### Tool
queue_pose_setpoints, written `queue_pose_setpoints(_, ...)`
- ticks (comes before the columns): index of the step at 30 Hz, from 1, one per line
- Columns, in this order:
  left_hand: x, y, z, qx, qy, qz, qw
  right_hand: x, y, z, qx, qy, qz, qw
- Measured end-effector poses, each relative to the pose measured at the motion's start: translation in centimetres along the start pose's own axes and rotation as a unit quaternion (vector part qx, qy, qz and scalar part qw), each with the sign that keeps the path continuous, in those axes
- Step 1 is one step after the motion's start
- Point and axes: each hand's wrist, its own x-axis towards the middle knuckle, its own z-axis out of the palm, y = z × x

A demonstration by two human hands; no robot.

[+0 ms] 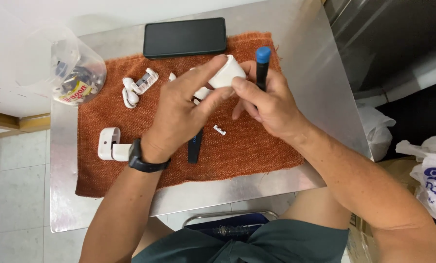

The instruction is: Disassembling wireless earbud cases to remove internal components using a small screwdriver.

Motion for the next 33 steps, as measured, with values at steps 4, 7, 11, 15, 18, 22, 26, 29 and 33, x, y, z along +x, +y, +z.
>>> queue_pose_setpoints(4,0.3,0.3,-0.9,-0.043,-0.022,-0.017,0.999,-0.3,0.0,-0.1,-0.056,0.024,0.008,0.998)
queue_pose_setpoints(7,0.7,0.3,-1.3,-0.034,-0.037,0.033,0.998,-0.2,0.4,-0.2,-0.094,0.039,-0.013,0.995)
queue_pose_setpoints(11,1.1,1.7,-1.5,0.027,-0.017,0.077,0.997,-0.4,1.6,-0.7,-0.093,0.011,-0.099,0.991)
queue_pose_setpoints(15,0.4,0.3,-1.6,0.124,-0.029,0.011,0.992,0.2,2.7,-2.1,-0.089,0.037,-0.125,0.987)
queue_pose_setpoints(18,1.0,2.2,-4.8,0.119,-0.167,-0.018,0.979,0.5,3.0,-3.1,-0.146,0.107,-0.123,0.976)
queue_pose_setpoints(22,0.2,1.1,-1.6,0.126,-0.321,-0.053,0.937,0.6,2.2,-3.3,-0.087,0.135,-0.107,0.981)
queue_pose_setpoints(26,-1.1,0.4,1.3,0.242,-0.376,-0.087,0.890,0.7,0.9,-2.7,-0.063,0.142,-0.081,0.985)
queue_pose_setpoints(29,-1.4,-0.1,1.6,0.270,-0.361,-0.073,0.890,0.7,1.0,-3.2,-0.055,0.125,-0.091,0.986)
queue_pose_setpoints(33,-0.7,0.7,0.2,0.181,-0.254,-0.060,0.948,0.6,0.8,-2.7,-0.084,0.095,-0.074,0.989)
